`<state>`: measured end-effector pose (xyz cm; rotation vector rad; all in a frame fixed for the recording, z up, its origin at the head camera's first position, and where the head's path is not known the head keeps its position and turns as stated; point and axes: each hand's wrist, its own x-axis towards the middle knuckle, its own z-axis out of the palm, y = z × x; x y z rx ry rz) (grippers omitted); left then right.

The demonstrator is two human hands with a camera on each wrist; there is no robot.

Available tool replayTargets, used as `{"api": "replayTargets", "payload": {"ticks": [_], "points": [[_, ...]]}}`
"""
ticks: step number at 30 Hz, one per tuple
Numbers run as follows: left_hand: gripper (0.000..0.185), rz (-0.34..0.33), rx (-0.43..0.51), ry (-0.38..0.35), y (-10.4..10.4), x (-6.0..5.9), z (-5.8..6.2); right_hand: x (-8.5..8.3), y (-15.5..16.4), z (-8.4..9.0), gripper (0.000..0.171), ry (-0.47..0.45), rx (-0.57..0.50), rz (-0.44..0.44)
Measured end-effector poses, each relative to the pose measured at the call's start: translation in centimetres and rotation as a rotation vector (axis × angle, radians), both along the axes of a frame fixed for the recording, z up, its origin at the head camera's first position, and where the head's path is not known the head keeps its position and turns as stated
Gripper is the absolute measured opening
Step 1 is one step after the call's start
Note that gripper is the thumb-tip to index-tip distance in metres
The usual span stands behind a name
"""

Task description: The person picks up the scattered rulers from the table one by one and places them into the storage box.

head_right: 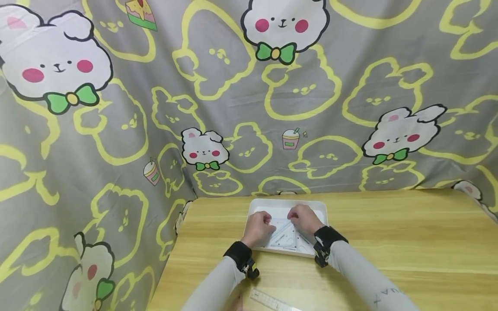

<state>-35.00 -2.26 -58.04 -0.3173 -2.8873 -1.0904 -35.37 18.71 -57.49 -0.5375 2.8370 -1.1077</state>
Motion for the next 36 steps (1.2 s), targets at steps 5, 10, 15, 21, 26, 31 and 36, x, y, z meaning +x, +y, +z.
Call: {"api": "replayTargets", "payload": {"ticks": [5, 10, 15, 21, 26, 31, 36], "points": [[0.027, 0.015, -0.020, -0.024, -0.4, 0.5, -0.1, 0.5, -0.1, -0.3, 0.015, -0.017, -0.011, 0.012], [0.027, 0.016, 0.023, -0.001, -0.8, 0.7, 0.0, 0.7, -0.1, -0.7, 0.017, 0.012, 0.005, -0.010], [0.033, 0.001, 0.081, -0.017, -1.0, 1.1, 0.5, 1.7, -0.2, -0.3, 0.019, 0.050, -0.017, -0.029], [0.038, -0.084, 0.162, -0.010, -1.6, 2.5, 1.4, 4.6, -0.3, 1.2, 0.020, 0.214, -0.018, -0.073], [0.040, -0.135, 0.283, 0.004, -3.1, 4.6, 2.1, 8.2, -0.1, 2.5, 0.021, 0.380, -0.065, -0.104], [0.036, -0.117, 0.387, -0.030, -4.2, 7.3, 2.8, 12.7, 0.5, 2.4, 0.024, 0.393, -0.166, -0.128], [0.037, -0.180, 0.333, -0.029, -5.3, 10.0, 2.8, 16.8, 0.8, 1.4, 0.026, 0.299, -0.194, -0.103]]}}
